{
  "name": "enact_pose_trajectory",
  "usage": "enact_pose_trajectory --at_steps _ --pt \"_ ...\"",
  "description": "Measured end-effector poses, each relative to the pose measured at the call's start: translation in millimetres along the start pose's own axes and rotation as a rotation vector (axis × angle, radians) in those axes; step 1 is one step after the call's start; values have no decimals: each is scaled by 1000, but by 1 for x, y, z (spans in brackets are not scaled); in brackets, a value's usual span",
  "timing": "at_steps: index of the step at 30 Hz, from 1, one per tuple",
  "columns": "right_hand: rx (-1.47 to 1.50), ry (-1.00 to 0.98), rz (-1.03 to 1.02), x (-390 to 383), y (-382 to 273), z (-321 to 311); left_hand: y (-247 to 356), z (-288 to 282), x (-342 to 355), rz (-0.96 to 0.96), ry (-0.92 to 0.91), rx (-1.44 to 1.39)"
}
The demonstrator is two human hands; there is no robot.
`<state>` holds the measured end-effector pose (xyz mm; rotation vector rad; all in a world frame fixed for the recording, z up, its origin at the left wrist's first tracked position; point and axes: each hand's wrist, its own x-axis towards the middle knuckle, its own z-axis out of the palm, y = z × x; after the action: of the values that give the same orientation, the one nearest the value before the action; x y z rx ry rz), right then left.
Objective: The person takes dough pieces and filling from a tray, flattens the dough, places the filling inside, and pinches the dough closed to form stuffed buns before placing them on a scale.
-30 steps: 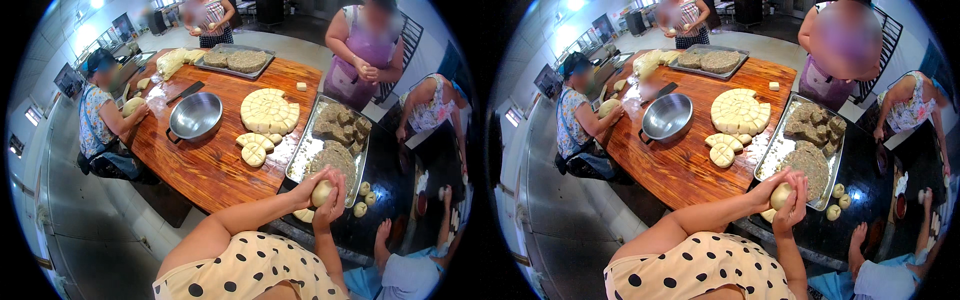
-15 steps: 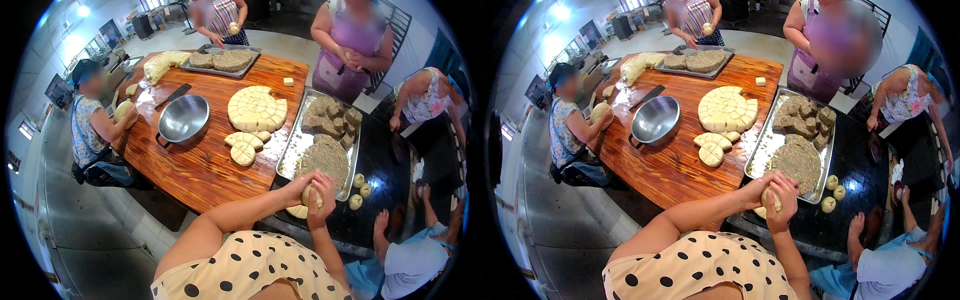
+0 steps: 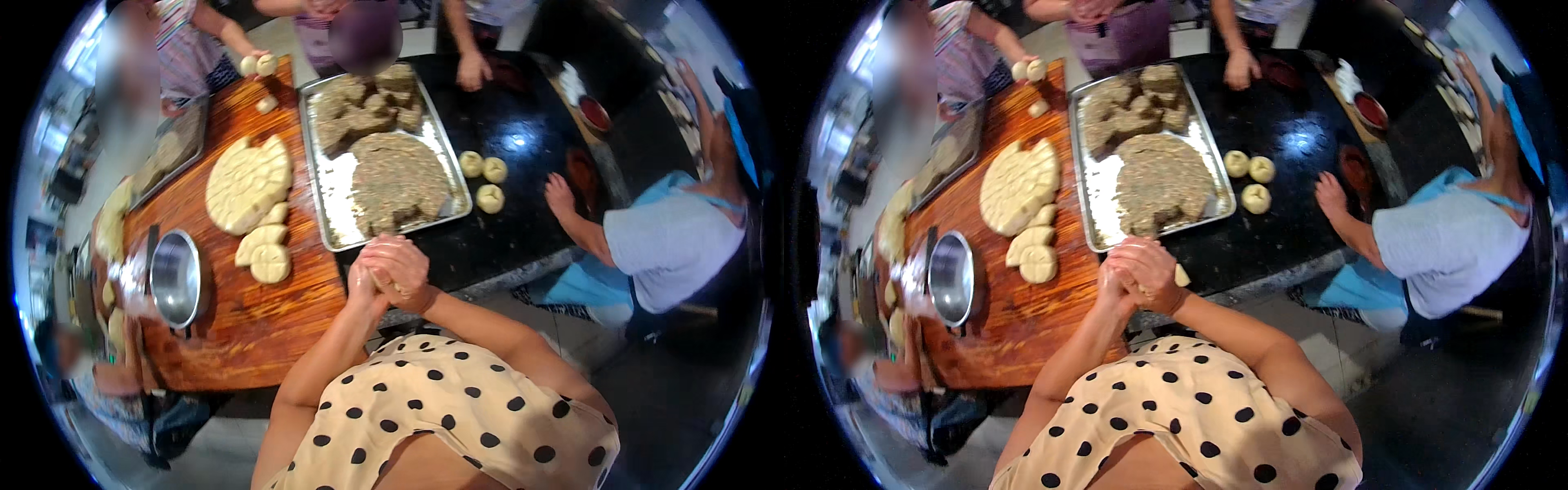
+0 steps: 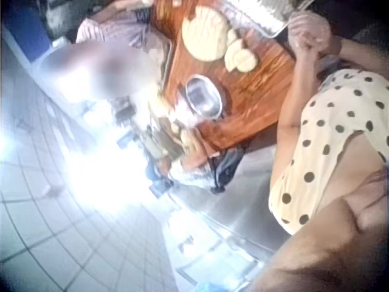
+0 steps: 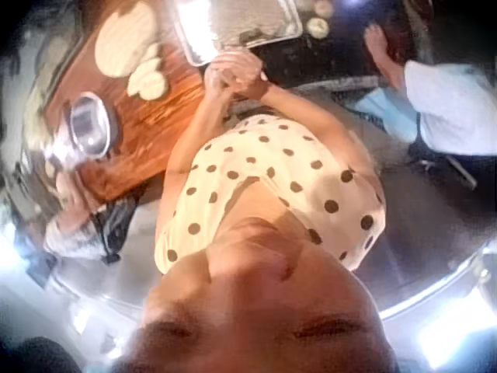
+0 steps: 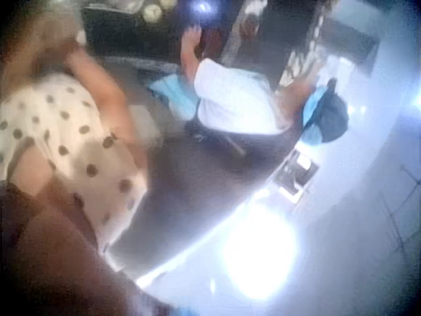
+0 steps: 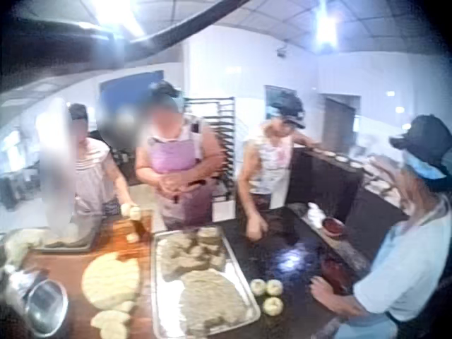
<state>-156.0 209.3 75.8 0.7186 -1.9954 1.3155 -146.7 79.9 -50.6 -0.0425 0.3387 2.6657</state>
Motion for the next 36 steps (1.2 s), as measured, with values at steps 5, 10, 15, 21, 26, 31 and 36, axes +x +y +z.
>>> enact_pose_trajectory --at_steps 5,10,15,21,26,31,36 --pt "123 80 365 -16 30 -42 -21 133 35 -221 430 97" --pt "112 583 706 15 106 -112 -20 99 32 -200 385 996" --pt "-332 769 524 47 229 -216 10 34 -15 -110 264 1888" --pt "-973 -126 1013 -74 389 -289 6 11 -18 -179 -31 2287" --pt "-624 222 820 -80 292 -213 -5 -2 -13 -358 -214 2566" --pt "-438 -606 383 -152 129 -122 -17 -6 -5 -427 -152 2602" --pt "-369 -135 790 -154 153 -105 -14 -12 -6 -387 -225 2584"
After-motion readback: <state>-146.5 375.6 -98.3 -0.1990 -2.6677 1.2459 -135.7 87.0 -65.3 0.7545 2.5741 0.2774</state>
